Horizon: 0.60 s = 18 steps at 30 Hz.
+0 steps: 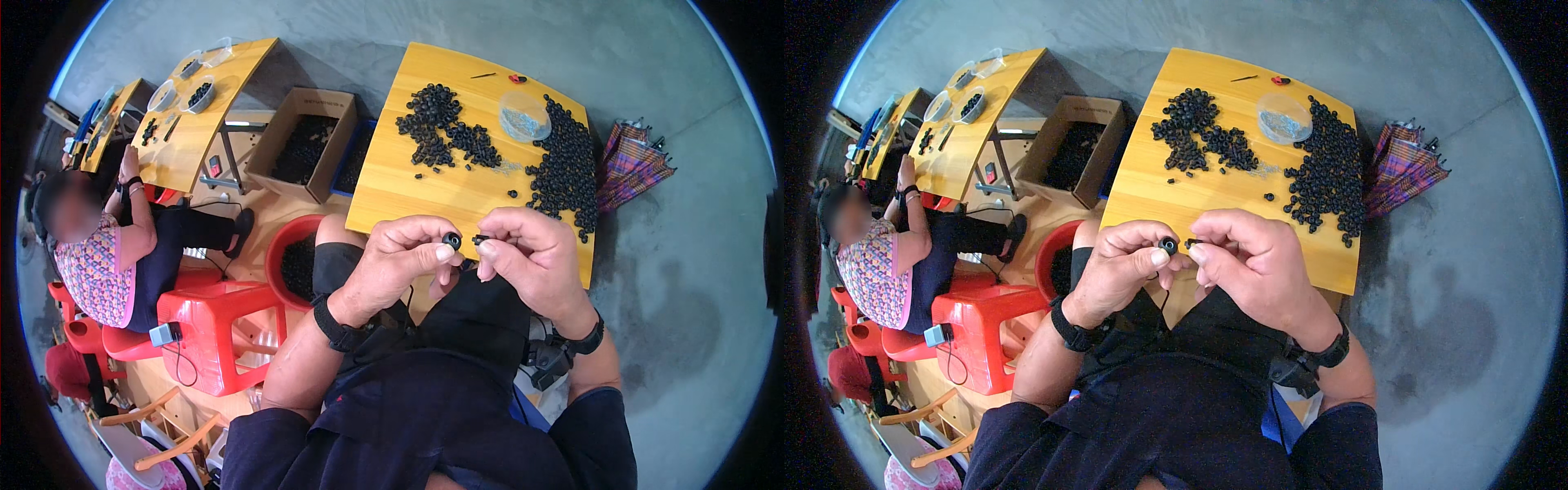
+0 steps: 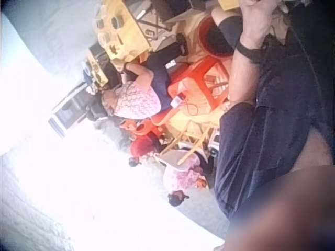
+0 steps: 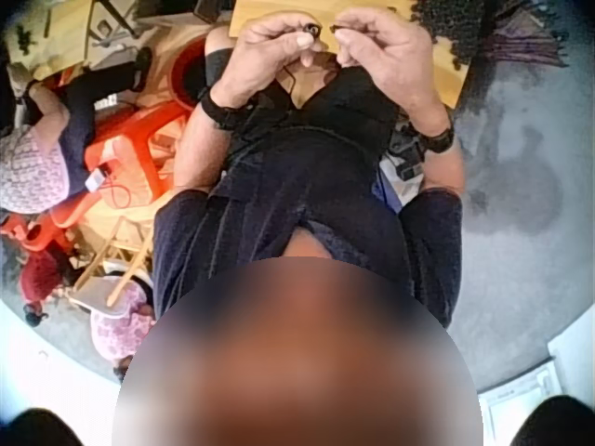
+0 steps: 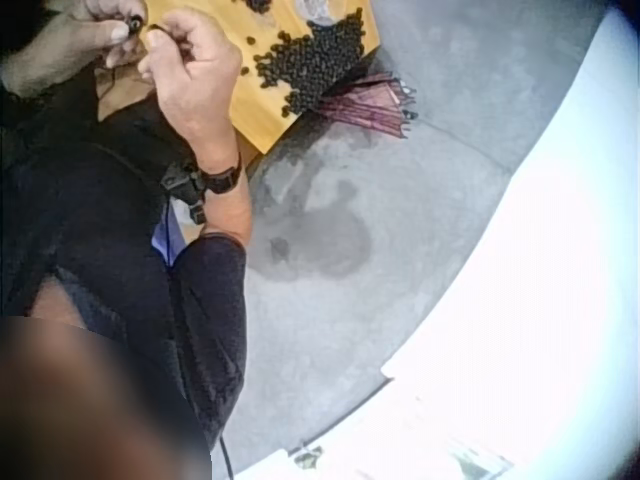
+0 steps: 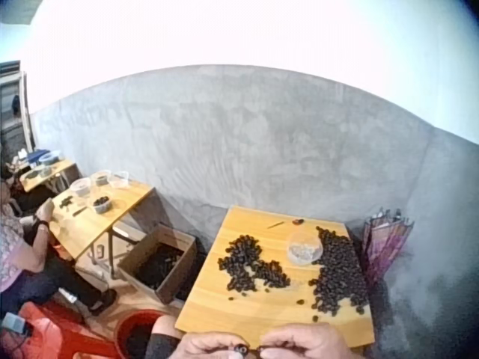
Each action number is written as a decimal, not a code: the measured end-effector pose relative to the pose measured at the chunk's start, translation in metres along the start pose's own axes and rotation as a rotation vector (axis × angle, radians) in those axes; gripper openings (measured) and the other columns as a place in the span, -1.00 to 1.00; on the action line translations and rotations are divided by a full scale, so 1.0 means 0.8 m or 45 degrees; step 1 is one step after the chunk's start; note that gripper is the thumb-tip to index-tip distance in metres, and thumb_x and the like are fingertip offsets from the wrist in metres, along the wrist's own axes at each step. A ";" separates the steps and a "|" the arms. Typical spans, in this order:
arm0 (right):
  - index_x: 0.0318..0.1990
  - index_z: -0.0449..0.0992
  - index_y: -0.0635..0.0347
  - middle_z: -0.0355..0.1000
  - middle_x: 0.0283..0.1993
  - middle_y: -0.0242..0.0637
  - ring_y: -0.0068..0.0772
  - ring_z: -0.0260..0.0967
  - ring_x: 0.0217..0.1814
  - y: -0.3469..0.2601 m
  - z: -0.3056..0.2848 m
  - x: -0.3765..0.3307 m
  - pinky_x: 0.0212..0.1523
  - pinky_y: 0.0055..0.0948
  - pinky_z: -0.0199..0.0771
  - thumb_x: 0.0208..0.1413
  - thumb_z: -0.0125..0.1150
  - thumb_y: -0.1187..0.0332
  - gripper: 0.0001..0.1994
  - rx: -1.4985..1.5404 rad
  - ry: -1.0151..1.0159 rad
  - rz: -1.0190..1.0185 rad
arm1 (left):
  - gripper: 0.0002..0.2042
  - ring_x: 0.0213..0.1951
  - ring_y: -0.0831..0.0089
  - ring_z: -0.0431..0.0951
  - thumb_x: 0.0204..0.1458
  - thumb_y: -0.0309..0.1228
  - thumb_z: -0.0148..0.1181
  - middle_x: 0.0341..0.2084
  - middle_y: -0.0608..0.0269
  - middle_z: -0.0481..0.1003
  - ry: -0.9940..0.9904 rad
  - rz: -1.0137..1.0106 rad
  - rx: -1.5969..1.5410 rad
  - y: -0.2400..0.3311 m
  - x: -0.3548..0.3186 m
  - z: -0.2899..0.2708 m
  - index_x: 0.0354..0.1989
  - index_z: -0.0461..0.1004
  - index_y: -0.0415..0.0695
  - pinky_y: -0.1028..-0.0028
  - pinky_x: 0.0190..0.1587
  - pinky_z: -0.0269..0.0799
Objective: Manually sort and inspect small black plastic or rubber parts on a table.
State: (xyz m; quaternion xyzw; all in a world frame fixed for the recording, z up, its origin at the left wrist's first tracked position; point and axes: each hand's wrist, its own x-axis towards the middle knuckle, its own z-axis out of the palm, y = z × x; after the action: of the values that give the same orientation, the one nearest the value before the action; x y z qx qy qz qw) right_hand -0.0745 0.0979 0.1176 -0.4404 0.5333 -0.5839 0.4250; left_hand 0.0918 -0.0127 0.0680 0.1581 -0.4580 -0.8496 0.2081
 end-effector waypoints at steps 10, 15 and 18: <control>-0.24 0.51 0.43 0.45 -0.43 -0.28 -0.60 0.43 -0.50 -0.007 -0.003 0.022 -0.54 -0.58 0.54 0.14 0.08 0.53 -0.87 -0.132 -0.197 0.076 | -0.84 -0.51 0.61 0.48 0.15 -0.45 0.12 -0.46 0.28 0.53 0.014 -0.056 -0.083 -0.008 -0.005 0.001 -0.19 0.48 -0.27 0.60 -0.52 0.40; -0.23 0.52 0.43 0.46 -0.44 -0.28 -0.59 0.43 -0.51 -0.006 -0.001 0.024 -0.54 -0.57 0.54 0.14 0.08 0.53 -0.86 -0.118 -0.204 0.108 | -0.85 -0.52 0.64 0.48 0.15 -0.44 0.11 -0.45 0.29 0.54 0.026 -0.075 -0.143 -0.008 -0.007 0.002 -0.19 0.48 -0.26 0.63 -0.53 0.37; -0.24 0.52 0.42 0.46 -0.43 -0.28 -0.60 0.43 -0.51 -0.003 -0.001 0.024 -0.54 -0.58 0.53 0.14 0.07 0.53 -0.86 -0.139 -0.205 0.081 | -0.86 -0.52 0.65 0.48 0.15 -0.45 0.12 -0.45 0.30 0.54 0.017 -0.074 -0.124 -0.012 -0.007 0.000 -0.20 0.48 -0.25 0.65 -0.54 0.36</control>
State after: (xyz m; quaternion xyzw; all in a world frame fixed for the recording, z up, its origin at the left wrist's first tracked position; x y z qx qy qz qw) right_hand -0.0805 0.0797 0.1212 -0.4912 0.5422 -0.5028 0.4603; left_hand 0.0945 -0.0052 0.0608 0.1668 -0.4101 -0.8755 0.1936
